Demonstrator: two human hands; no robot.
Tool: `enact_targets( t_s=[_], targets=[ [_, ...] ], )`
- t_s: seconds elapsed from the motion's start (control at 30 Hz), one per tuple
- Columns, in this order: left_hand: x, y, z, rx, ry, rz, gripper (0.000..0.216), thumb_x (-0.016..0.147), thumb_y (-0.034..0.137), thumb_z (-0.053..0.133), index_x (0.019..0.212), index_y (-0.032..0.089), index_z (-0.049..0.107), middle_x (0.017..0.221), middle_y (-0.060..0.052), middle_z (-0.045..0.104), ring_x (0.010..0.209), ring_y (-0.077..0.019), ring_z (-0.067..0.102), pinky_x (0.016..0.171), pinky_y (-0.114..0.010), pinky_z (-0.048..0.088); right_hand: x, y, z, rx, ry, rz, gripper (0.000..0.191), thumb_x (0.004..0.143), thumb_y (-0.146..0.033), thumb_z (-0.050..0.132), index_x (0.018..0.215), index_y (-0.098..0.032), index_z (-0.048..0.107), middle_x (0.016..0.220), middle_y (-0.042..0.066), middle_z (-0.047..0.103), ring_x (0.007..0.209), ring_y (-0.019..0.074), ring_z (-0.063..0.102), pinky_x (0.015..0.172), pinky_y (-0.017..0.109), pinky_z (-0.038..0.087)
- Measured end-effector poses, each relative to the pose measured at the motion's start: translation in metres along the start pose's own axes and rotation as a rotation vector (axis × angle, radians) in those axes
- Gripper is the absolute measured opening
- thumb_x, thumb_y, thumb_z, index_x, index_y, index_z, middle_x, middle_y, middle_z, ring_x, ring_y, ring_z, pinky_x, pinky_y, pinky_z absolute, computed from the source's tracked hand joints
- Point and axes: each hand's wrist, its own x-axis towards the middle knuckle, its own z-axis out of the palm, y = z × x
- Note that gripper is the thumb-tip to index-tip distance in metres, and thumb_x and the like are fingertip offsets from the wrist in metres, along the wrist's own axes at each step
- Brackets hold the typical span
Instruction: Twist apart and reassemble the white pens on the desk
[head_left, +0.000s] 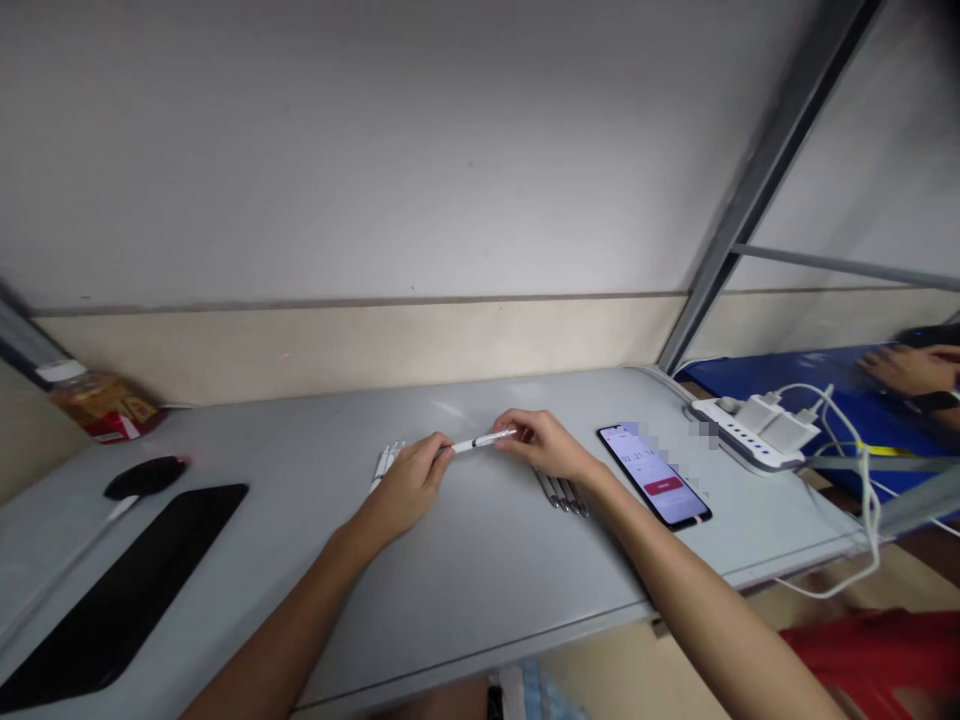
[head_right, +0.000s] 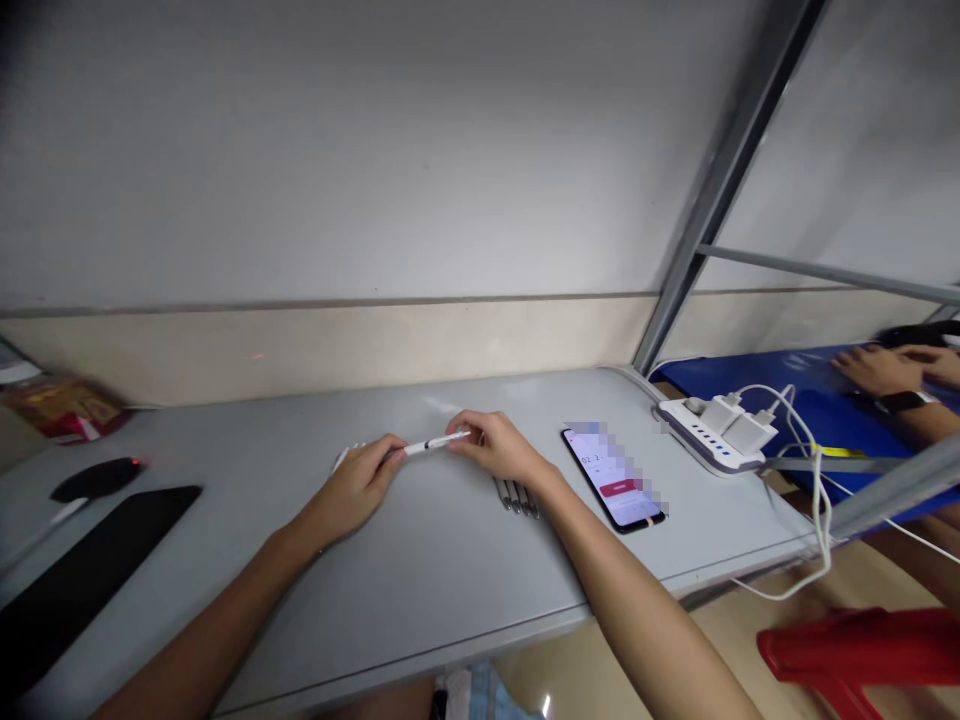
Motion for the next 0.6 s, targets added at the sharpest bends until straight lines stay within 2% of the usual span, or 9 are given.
enact_targets(
  t_s=[0.17, 0.37, 0.47, 0.6],
  targets=[
    [-0.001, -0.001, 0.001, 0.011, -0.02, 0.049, 0.03, 0.097, 0.036, 0.033, 0.086, 0.02, 0.055, 0.079, -0.001, 0.059, 0.072, -0.0158, 0.054, 0.069, -0.029, 0.039, 0.001, 0.001, 0.003, -0.085, -0.027, 0.066, 0.033, 0.093, -0.04, 0.046, 0.075, -0.017, 0.062, 0.06, -0.002, 0.051, 0.056, 0.0106, 0.043, 0.056, 0.023, 0.031],
    [-0.001, -0.005, 0.002, 0.06, -0.011, 0.078, 0.029, 0.097, 0.033, 0.032, 0.085, 0.02, 0.055, 0.08, -0.001, 0.057, 0.075, -0.0163, 0.052, 0.071, -0.03, 0.04, 0.001, 0.006, 0.006, -0.053, -0.08, 0.116, 0.041, 0.092, -0.046, 0.045, 0.065, -0.017, 0.054, 0.056, -0.003, 0.047, 0.054, 0.0102, 0.04, 0.054, 0.023, 0.03],
    [-0.001, -0.004, 0.002, 0.058, -0.001, 0.097, 0.027, 0.097, 0.032, 0.033, 0.085, 0.02, 0.054, 0.079, -0.001, 0.056, 0.075, -0.0161, 0.052, 0.071, -0.03, 0.04, 0.001, 0.002, 0.004, 0.099, -0.154, 0.168, 0.045, 0.092, -0.05, 0.043, 0.063, -0.017, 0.053, 0.055, -0.003, 0.046, 0.052, 0.0097, 0.038, 0.054, 0.024, 0.03],
    [-0.001, -0.002, 0.0, 0.073, 0.018, 0.133, 0.028, 0.097, 0.029, 0.031, 0.084, 0.02, 0.054, 0.076, -0.001, 0.054, 0.072, -0.0156, 0.051, 0.068, -0.029, 0.04, -0.001, -0.004, 0.001, 0.34, -0.235, 0.258, 0.044, 0.091, -0.054, 0.045, 0.075, -0.016, 0.062, 0.053, -0.004, 0.043, 0.048, 0.0089, 0.034, 0.051, 0.025, 0.027]
  ],
)
